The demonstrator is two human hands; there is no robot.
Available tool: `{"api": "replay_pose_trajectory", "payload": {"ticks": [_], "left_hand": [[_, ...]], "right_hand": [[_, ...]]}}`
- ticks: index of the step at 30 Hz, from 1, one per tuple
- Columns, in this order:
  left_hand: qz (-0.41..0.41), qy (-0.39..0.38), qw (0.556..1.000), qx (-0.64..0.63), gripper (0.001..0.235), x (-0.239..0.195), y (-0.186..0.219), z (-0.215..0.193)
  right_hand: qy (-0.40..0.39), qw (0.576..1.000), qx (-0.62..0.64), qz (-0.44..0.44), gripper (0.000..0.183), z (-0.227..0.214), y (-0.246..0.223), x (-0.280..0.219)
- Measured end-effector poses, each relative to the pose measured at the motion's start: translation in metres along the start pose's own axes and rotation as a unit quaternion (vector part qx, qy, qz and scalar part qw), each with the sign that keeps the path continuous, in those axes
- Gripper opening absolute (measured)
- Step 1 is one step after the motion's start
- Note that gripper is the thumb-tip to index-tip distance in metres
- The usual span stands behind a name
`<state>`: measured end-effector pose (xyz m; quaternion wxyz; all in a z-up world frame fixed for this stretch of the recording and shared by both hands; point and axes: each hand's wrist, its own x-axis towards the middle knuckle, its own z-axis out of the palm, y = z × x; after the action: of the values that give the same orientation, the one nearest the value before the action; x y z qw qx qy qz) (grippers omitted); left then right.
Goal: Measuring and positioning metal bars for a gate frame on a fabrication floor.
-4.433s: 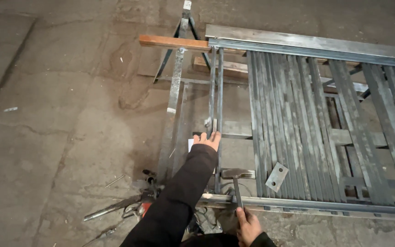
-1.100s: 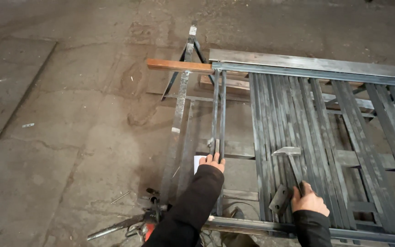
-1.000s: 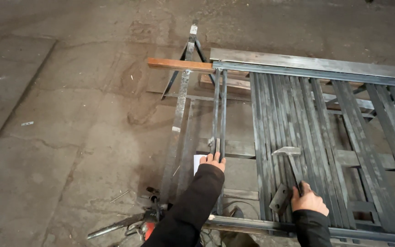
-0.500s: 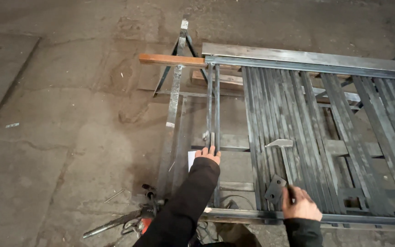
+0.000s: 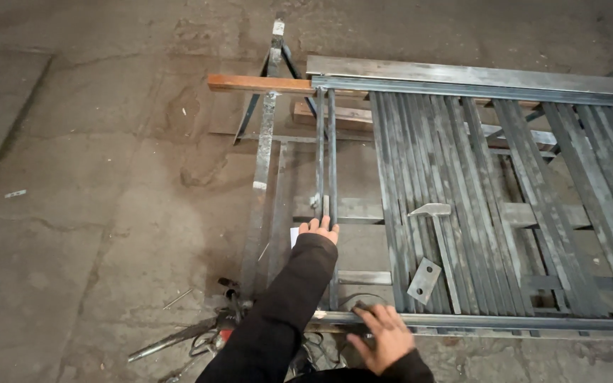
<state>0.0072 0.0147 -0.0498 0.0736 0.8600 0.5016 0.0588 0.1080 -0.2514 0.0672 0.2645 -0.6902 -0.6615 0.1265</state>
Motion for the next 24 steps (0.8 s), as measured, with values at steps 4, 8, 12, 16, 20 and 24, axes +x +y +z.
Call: {"api": "replay_pose_trajectory", "payload": {"ticks": [4,8,12,16,20,24], "left_hand": [[0.011,-0.032,0.999,0.010,0.041,-0.009,0.001,-0.021],[0.044,-0.046,0.996,0.056,0.038,-0.005,0.000,-0.015],[0.004,-0.053,0.998,0.027,0.042,-0.002,-0.002,0.002],[0.039,-0.075,0.995,0.057,0.037,-0.010,0.002,-0.031],[0.045,-0.062,0.995,0.056,0.036,-0.010,0.000,-0.022],[0.053,-0.036,0.997,0.052,0.038,-0.013,-0.003,-0.018]], "right_hand": [[-0.102,0.987,-0.063,-0.110,0.059,0.035,0.008,0.011],[-0.042,0.984,-0.069,-0.156,0.055,0.066,0.021,0.010],[-0.035,0.983,-0.067,-0.167,0.048,0.074,0.025,0.007],[-0.005,0.984,-0.050,-0.170,0.046,0.073,0.022,0.008],[0.009,0.983,-0.059,-0.172,0.046,0.072,0.017,0.008],[-0.007,0.990,-0.041,-0.134,0.048,0.076,0.017,0.004]]}}
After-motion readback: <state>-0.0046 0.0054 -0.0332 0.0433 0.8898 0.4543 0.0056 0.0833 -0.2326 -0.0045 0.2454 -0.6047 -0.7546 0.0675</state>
